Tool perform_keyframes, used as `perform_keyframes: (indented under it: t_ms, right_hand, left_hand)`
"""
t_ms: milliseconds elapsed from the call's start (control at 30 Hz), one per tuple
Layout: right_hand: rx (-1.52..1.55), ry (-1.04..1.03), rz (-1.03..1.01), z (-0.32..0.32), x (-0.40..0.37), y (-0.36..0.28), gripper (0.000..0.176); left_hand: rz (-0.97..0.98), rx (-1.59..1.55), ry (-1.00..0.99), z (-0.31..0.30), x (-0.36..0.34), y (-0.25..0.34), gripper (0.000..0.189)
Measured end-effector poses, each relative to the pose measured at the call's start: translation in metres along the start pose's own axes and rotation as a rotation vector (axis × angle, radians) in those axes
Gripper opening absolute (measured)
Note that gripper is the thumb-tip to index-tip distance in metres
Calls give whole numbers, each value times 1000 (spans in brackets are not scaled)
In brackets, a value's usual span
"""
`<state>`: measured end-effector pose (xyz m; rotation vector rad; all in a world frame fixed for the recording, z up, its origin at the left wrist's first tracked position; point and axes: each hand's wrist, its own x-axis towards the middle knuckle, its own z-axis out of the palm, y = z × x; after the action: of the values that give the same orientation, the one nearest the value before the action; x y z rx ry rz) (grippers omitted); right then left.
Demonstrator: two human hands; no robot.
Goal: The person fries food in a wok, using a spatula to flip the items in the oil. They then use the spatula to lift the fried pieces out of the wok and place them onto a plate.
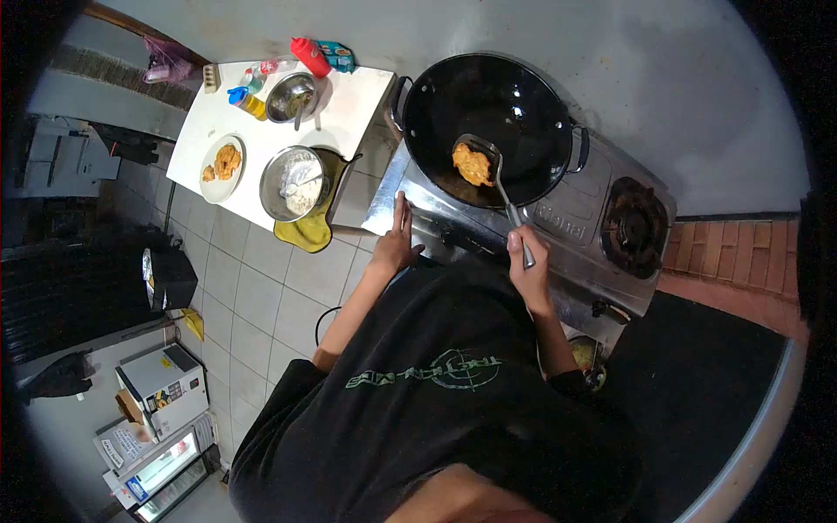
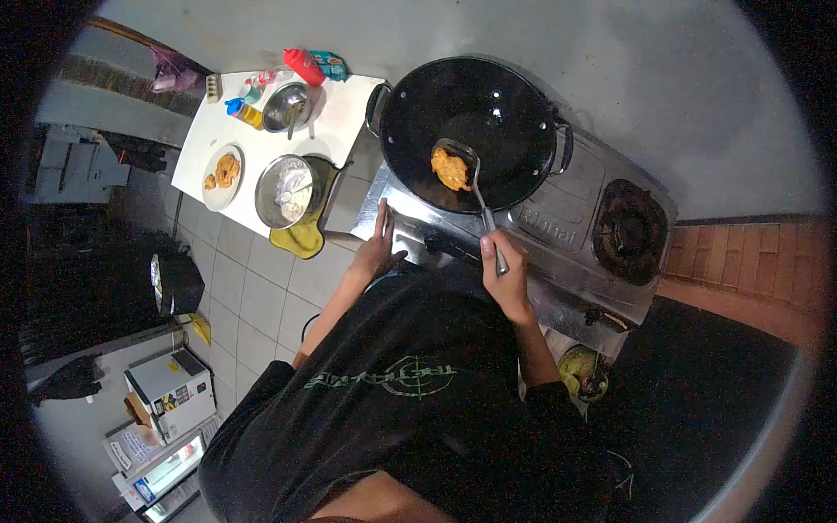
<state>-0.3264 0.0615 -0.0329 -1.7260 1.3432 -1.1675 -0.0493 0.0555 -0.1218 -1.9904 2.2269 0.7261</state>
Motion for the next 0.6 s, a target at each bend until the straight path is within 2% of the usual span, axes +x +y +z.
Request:
perform_keyframes:
  t_ms: [267, 367, 600]
  right_hand:
    - [28, -18, 9, 6, 0, -2, 20]
    - [27, -15, -46, 6, 2, -6, 21]
    - [171, 33, 91, 12, -4, 6, 27]
  left_hand:
    - [27, 7, 35, 0, -1, 0, 104]
    - [23, 9, 37, -2, -2, 0, 104]
    - [56, 2, 80, 3, -3, -2, 103]
